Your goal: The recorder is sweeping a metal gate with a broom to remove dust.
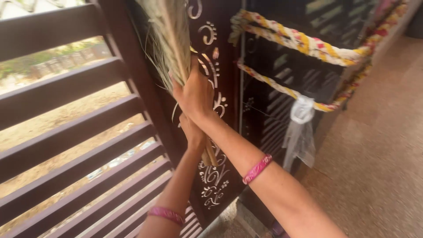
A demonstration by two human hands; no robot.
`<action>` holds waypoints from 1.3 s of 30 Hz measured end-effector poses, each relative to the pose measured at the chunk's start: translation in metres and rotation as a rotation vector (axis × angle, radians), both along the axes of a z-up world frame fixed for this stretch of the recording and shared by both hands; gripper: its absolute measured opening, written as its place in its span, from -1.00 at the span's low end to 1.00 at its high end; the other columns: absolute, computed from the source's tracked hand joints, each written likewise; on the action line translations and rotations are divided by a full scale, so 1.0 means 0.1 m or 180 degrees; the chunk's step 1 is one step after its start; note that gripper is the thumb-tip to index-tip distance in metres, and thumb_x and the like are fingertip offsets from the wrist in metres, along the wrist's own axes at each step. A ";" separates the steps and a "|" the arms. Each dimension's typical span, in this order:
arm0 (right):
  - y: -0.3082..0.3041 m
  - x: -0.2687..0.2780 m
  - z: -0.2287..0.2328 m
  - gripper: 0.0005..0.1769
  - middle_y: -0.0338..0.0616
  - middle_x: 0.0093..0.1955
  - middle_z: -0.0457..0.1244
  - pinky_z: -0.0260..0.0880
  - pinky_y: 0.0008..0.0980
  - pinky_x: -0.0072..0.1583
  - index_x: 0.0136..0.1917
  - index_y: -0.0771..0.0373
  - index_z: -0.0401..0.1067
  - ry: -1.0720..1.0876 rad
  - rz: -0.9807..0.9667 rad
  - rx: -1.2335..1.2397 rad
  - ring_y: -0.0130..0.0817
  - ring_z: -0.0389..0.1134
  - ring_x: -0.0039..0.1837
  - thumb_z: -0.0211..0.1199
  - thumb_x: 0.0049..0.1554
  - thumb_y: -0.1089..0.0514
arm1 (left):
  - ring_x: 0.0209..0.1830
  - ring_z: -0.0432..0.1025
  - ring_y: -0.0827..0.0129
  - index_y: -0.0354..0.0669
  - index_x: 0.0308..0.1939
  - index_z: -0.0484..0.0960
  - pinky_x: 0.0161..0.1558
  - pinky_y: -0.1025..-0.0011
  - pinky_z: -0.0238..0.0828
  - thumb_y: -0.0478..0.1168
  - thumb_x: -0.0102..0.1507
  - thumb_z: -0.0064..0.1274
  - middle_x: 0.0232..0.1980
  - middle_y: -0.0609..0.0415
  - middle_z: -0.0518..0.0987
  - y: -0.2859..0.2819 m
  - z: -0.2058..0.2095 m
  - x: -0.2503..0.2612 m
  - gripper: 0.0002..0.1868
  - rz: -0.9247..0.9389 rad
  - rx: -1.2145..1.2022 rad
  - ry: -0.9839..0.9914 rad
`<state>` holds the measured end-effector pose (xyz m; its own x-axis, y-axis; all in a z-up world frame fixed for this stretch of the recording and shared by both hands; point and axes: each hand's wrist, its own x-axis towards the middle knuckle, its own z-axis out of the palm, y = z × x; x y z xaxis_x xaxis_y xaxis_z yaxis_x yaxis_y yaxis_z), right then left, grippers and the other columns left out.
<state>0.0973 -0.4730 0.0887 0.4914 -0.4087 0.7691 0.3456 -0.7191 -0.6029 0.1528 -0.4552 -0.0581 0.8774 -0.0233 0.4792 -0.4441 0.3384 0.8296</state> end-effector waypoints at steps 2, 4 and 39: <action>0.19 0.01 0.00 -0.46 0.17 -0.24 0.41 0.48 0.03 -0.13 0.25 0.32 0.21 0.0013 0.0094 -0.0088 0.18 0.48 -0.18 0.27 0.15 -0.02 | -0.34 0.47 0.44 -0.46 -0.20 0.56 -0.28 0.37 0.40 -0.01 0.36 -0.10 -0.33 0.03 0.65 0.24 0.09 -0.10 -0.54 0.0220 -0.0052 -0.0036; 0.37 0.01 -0.04 -0.44 0.18 -0.24 0.40 0.49 0.03 -0.13 0.25 0.33 0.19 0.0054 0.0199 -0.0192 0.19 0.48 -0.18 0.27 0.15 -0.03 | -0.33 0.48 0.49 -0.43 -0.21 0.57 -0.27 0.40 0.41 0.00 0.34 -0.08 -0.32 0.07 0.66 0.46 0.10 -0.16 -0.55 0.0451 -0.0116 -0.0043; 3.44 -0.50 -0.23 -0.29 0.23 -0.05 0.39 0.45 0.09 -0.07 0.33 0.42 0.14 0.0055 0.0783 0.0010 0.21 0.47 -0.05 0.33 0.13 -0.05 | -0.34 0.46 0.47 -0.38 -0.20 0.63 -0.34 0.44 0.41 -0.20 0.34 -0.10 -0.29 0.09 0.63 3.63 -0.35 -0.45 -0.72 0.0608 -0.0648 0.0168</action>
